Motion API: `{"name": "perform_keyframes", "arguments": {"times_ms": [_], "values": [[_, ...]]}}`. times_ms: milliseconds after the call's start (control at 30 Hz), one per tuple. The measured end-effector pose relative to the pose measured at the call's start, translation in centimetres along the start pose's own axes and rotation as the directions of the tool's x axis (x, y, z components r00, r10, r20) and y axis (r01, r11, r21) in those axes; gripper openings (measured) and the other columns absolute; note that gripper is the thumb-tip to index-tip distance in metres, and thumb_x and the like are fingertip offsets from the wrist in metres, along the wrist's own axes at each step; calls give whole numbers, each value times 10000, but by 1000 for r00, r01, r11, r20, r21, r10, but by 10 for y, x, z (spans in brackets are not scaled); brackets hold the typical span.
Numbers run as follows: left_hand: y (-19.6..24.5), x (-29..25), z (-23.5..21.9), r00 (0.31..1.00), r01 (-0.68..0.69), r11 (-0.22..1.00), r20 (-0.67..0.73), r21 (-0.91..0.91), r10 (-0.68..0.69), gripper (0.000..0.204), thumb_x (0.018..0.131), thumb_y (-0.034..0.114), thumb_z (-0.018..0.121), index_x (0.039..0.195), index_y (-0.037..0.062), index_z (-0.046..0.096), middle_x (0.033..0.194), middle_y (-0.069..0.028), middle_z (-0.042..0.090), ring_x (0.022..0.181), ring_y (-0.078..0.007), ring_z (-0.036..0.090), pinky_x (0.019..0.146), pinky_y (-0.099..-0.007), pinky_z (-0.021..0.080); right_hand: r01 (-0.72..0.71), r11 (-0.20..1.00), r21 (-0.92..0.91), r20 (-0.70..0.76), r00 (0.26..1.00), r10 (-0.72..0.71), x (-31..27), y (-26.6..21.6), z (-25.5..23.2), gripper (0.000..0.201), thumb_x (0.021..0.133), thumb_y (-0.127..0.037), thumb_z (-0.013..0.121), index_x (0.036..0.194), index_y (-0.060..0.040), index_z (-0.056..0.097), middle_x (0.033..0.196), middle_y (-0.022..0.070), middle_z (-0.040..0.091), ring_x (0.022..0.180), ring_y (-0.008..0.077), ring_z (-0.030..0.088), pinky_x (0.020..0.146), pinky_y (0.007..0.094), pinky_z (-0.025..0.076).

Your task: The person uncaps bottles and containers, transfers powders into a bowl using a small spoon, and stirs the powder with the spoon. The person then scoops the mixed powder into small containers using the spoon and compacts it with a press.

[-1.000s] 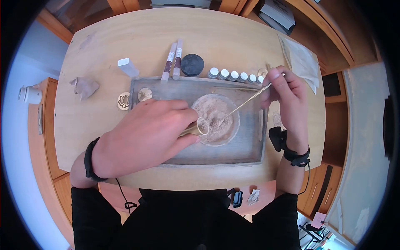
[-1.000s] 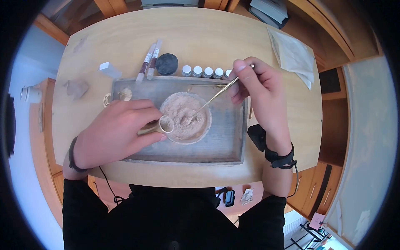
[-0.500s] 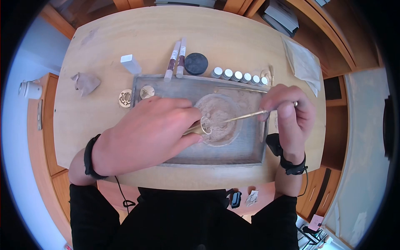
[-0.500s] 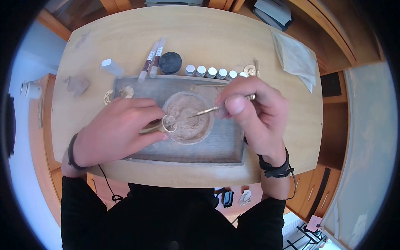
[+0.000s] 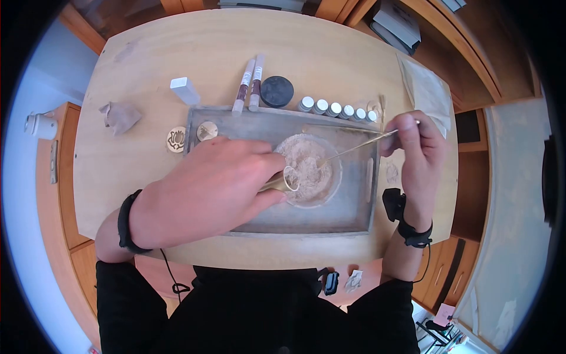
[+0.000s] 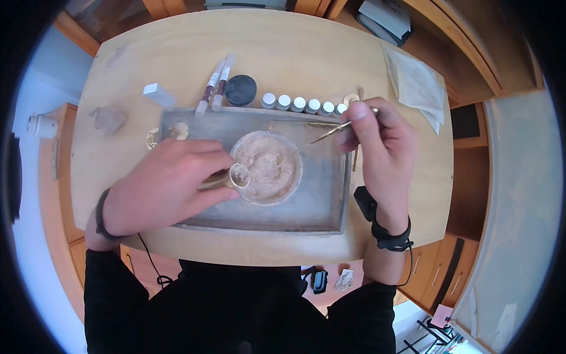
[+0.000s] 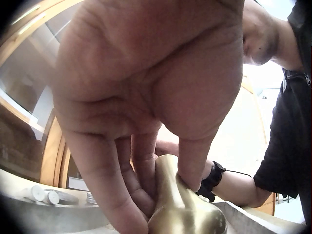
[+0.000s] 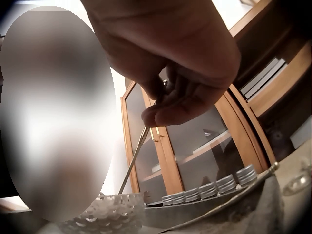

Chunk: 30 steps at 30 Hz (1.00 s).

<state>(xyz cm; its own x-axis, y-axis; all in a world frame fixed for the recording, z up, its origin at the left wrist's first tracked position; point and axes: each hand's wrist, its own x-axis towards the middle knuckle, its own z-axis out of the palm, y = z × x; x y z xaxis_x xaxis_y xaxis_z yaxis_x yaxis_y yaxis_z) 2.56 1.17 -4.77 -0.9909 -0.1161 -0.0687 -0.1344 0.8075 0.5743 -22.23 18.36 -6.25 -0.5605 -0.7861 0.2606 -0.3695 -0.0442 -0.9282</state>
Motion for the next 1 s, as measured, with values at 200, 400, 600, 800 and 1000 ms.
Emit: {"name": "perform_keyframes", "arguments": {"times_ms": [200, 400, 600, 800, 1000], "values": [[0, 0, 1, 1000, 1, 1000, -15, 3, 0, 286, 910, 251, 760, 992, -13, 687, 912, -150, 650, 818, -362, 661, 723, -429, 530, -148, 989, 22, 105, 984, 145, 2, 5, 2, 315, 1095, -277, 606, 947, -11, 692, 735, 35, 688, 651, 95, 653, 611, 245, 533], [1, -1, -1, 1000, 1, 1000, -2, 13, -1, 284, 912, 246, 758, 1016, -11, 701, 920, -150, 659, 827, -360, 669, 735, -427, 536, -59, 970, 236, 44, 998, 50, 3, 14, -3, 351, 1115, -320, 552, 984, -14, 663, 781, 66, 696, 649, 133, 674, 602, 270, 555], [1, -1, -1, 1000, 11, 1000, 6, 16, -11, 285, 918, 239, 746, 1031, -20, 702, 940, -160, 667, 865, -369, 675, 769, -439, 541, 64, 963, 263, 126, 987, -100, -5, 7, 4, 339, 1124, -298, 526, 999, -8, 648, 827, 88, 695, 668, 146, 680, 596, 273, 552], [-2, -2, 1, 1000, 4, 1000, 3, 28, -4, 287, 919, 238, 743, 1023, -25, 698, 943, -168, 666, 874, -380, 674, 776, -446, 540, 73, 950, 303, 18, 996, -83, 1, 3, -9, 314, 1123, -256, 533, 994, 1, 660, 795, 89, 697, 658, 134, 662, 599, 265, 535], [-1, -1, 2, 1000, 0, 1000, -3, 2, 0, 291, 921, 244, 740, 997, -31, 686, 932, -176, 661, 876, -389, 669, 782, -456, 535, -61, 997, -46, 108, 992, 66, 2, 5, -2, 323, 1109, -263, 575, 954, -3, 688, 717, 54, 684, 629, 113, 648, 591, 244, 511]]}}
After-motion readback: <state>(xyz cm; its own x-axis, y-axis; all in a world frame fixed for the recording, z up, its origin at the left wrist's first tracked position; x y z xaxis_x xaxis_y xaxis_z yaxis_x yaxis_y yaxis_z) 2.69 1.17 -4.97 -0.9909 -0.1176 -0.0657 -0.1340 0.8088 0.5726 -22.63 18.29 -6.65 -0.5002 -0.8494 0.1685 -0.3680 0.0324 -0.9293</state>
